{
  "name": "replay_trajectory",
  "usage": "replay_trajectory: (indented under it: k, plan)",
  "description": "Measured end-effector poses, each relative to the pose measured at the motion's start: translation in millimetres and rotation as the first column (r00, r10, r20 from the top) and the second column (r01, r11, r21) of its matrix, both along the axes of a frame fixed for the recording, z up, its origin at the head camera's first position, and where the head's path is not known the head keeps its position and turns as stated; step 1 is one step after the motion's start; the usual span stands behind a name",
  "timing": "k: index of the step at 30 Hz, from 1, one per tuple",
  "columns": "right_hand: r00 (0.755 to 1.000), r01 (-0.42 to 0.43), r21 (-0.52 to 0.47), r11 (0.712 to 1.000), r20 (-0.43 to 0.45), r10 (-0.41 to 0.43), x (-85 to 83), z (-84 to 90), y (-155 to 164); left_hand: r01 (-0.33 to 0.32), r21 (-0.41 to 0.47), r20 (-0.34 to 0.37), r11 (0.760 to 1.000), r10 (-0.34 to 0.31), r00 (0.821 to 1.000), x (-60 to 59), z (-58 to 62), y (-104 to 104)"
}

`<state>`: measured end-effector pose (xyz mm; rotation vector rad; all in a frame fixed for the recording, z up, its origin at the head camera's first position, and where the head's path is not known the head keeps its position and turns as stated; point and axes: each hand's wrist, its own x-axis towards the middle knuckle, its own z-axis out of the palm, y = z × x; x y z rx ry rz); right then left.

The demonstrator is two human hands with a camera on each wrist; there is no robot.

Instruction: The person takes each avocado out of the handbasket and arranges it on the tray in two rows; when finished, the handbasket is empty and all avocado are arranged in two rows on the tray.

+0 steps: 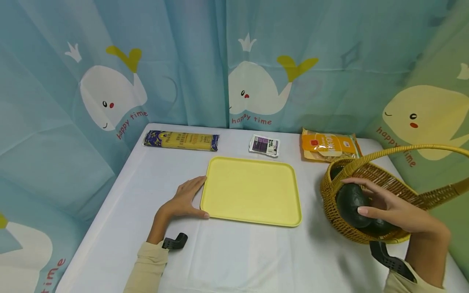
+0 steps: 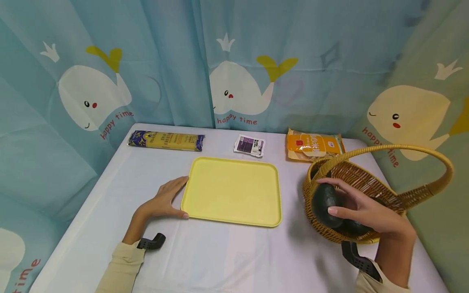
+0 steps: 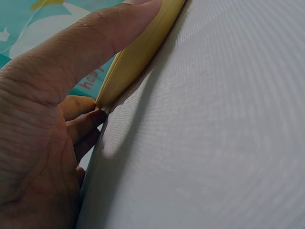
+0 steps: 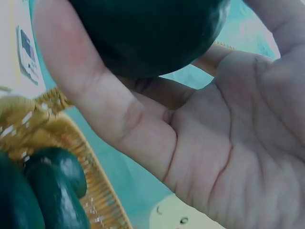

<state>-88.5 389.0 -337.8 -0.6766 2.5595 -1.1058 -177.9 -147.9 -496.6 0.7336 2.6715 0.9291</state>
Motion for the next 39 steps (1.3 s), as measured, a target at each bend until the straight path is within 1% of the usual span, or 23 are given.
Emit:
replay_trajectory:
  k: [1,2,5,6,8,9,11,14,17,20,23,24,26,28,29,30,34,37,39]
  plan:
    - [1.000,-0.008,0.002,1.000,0.006,0.008,-0.9,0.4,-2.4,0.001,0.001,0.000,1.000,-0.001,1.000,-0.3,0.2,0.2]
    - [1.000,-0.004,0.025,1.000,-0.003,0.004,-1.6,1.0,-4.9,0.002,0.000,0.000,1.000,-0.002,1.000,-0.6,0.3,0.3]
    - [0.998,-0.023,-0.019,1.000,0.058,0.024,-4.8,2.2,-11.7,0.007,-0.003,-0.003,1.000,-0.007,1.000,-1.3,-0.1,0.7]
    - [0.996,-0.042,-0.047,0.998,0.074,0.045,-6.4,2.4,-13.6,0.007,-0.003,-0.002,1.000,-0.007,1.000,-1.4,-0.2,0.7]
    - [0.994,-0.084,-0.074,0.994,0.066,0.089,-10.1,2.1,-17.3,0.009,-0.005,-0.002,1.000,-0.009,1.000,-1.5,-0.6,0.7]
    - [0.989,-0.118,-0.117,0.986,0.076,0.127,-12.6,1.4,-19.1,0.009,-0.006,-0.003,1.000,-0.009,1.000,-1.4,-0.8,0.7]
    - [0.979,-0.178,-0.171,0.969,0.067,0.192,-17.7,0.0,-23.2,0.008,-0.007,-0.003,1.000,-0.008,1.000,-1.4,-1.1,0.6]
    - [0.958,-0.237,-0.260,0.936,0.098,0.270,-25.1,-1.8,-29.6,0.006,-0.010,-0.007,1.000,-0.006,1.000,-1.6,-1.7,0.3]
    - [0.944,-0.257,-0.314,0.914,0.119,0.306,-31.6,-3.0,-36.2,0.004,-0.010,-0.006,1.000,-0.004,1.000,-1.7,-2.1,0.1]
    - [0.930,-0.294,-0.366,0.883,0.104,0.353,-39.9,-5.8,-43.7,0.003,-0.006,-0.005,1.000,-0.003,1.000,-1.8,-2.4,0.0]
    - [0.920,-0.318,-0.403,0.858,0.089,0.383,-48.6,-10.8,-51.2,0.003,-0.002,-0.008,1.000,-0.003,1.000,-1.3,-2.3,0.0]
    - [0.921,-0.319,-0.404,0.857,0.081,0.381,-51.3,-12.9,-53.6,0.005,-0.003,-0.009,1.000,-0.005,1.000,-1.1,-2.3,0.1]
    - [0.932,-0.310,-0.389,0.867,0.056,0.358,-56.7,-17.8,-58.0,0.007,-0.008,-0.012,1.000,-0.007,1.000,-0.8,-1.9,0.1]
    - [0.945,-0.286,-0.368,0.885,0.042,0.323,-61.9,-22.4,-61.9,0.009,-0.008,-0.011,1.000,-0.009,1.000,-0.3,-1.5,0.2]
    - [0.950,-0.271,-0.370,0.888,0.047,0.310,-64.3,-24.7,-63.7,0.010,-0.006,-0.008,1.000,-0.010,1.000,0.2,-1.1,0.4]
    - [0.957,-0.249,-0.360,0.899,0.053,0.286,-66.7,-26.8,-65.3,0.011,-0.001,-0.004,1.000,-0.011,1.000,0.5,-0.8,0.5]
    - [0.971,-0.144,-0.322,0.936,0.136,0.196,-75.9,-34.7,-72.9,0.009,0.011,0.002,1.000,-0.009,1.000,1.3,-0.9,0.2]
    - [0.967,-0.069,-0.299,0.952,0.216,0.138,-83.8,-41.2,-80.6,0.008,0.013,-0.006,1.000,-0.008,1.000,1.0,-1.9,-0.4]
    - [0.959,-0.036,-0.303,0.952,0.256,0.118,-89.6,-46.2,-86.7,0.008,0.016,-0.011,1.000,-0.008,1.000,0.4,-2.2,-0.7]
